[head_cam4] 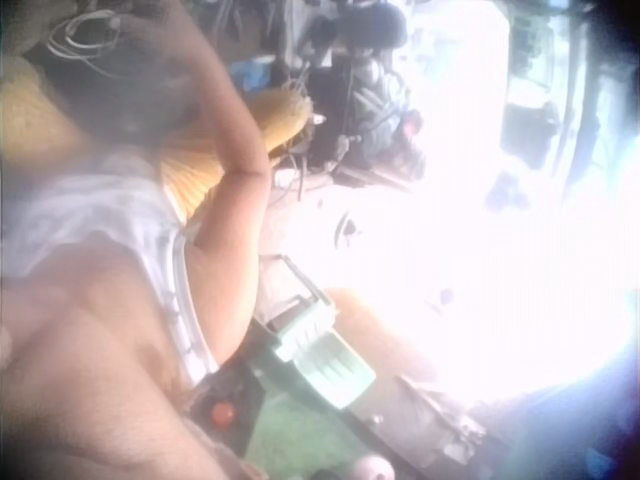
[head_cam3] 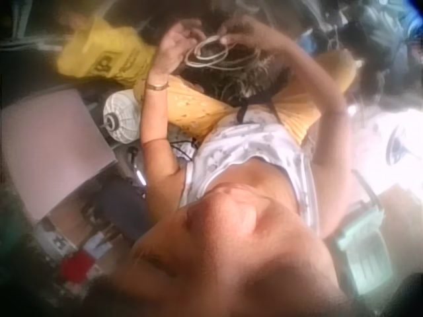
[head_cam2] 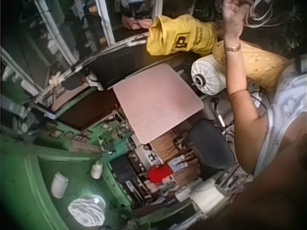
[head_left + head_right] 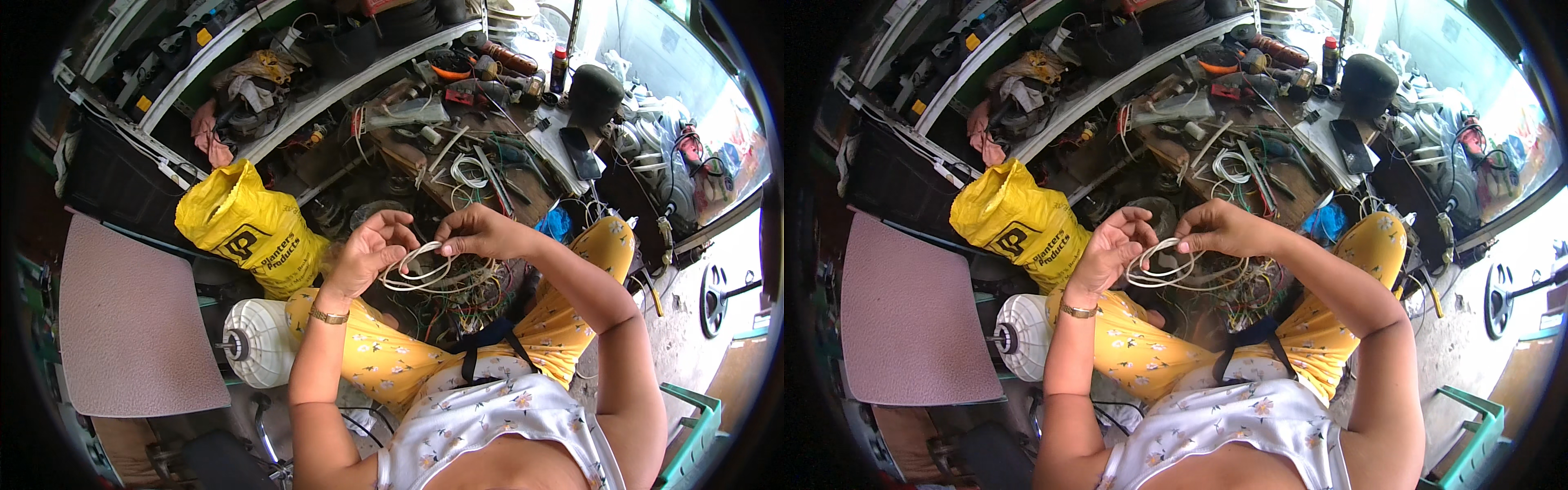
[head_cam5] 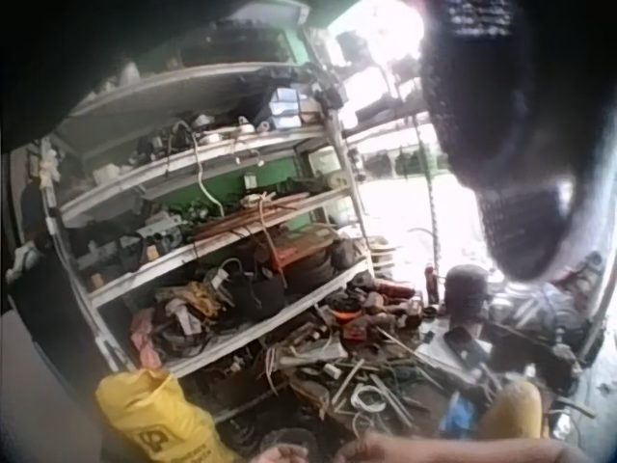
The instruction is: The person repairs a wire by hand at a workbench, handling a white cable and using a small blade to strip the insulation.
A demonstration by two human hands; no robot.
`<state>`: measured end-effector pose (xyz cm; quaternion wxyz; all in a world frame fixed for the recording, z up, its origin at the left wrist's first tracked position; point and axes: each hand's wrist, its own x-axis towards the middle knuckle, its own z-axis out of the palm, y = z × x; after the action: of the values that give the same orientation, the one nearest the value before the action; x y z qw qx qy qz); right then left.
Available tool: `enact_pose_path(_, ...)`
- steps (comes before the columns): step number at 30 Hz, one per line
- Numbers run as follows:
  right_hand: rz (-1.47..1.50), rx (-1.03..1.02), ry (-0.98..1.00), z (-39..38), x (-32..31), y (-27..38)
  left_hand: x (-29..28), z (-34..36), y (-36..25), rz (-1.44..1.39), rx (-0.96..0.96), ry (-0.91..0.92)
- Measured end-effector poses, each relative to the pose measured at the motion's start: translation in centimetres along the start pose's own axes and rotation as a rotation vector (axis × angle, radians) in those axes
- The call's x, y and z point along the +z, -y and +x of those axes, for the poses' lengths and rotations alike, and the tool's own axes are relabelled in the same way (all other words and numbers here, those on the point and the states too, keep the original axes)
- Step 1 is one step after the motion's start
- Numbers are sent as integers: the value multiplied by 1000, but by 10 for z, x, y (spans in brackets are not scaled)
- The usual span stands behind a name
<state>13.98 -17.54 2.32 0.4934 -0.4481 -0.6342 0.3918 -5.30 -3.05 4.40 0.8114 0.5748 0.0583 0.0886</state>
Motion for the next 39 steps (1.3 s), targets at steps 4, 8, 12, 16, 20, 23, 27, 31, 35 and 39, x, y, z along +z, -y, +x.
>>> enact_pose_path(4, 384, 432, -140, -8, -8, 19, -5, -2, 4, 322, -78, -65)
enact_pose_path(8, 393, 410, -147, -12, -7, 19, -8, -1, 9, 460, -63, -155)
enact_pose_path(12, 429, 415, -203, -21, -12, 20, -8, -1, 14, 165, -135, -199)
enact_pose_path(16, 557, 359, -169, -21, -10, 19, -8, 6, 17, -78, -200, -116)
enact_pose_path(20, 533, 345, -167, -20, -11, 12, -9, 7, 16, -139, -236, -103)
enact_pose_path(23, 507, 360, -312, -23, -9, 7, -6, 4, 17, -91, -223, -127)
enact_pose_path(27, 703, 279, -443, -27, -13, 5, -13, -3, 20, -180, -142, -287)
enact_pose_path(31, 951, 262, -609, -28, -16, 1, -26, -4, 15, -6, -101, -327)
enact_pose_path(35, 1061, 213, -530, -33, -17, -18, -15, 8, 27, -422, -22, -441)
enact_pose_path(39, 1141, -111, -447, -34, -7, -25, -29, 7, 28, -703, 3, -366)
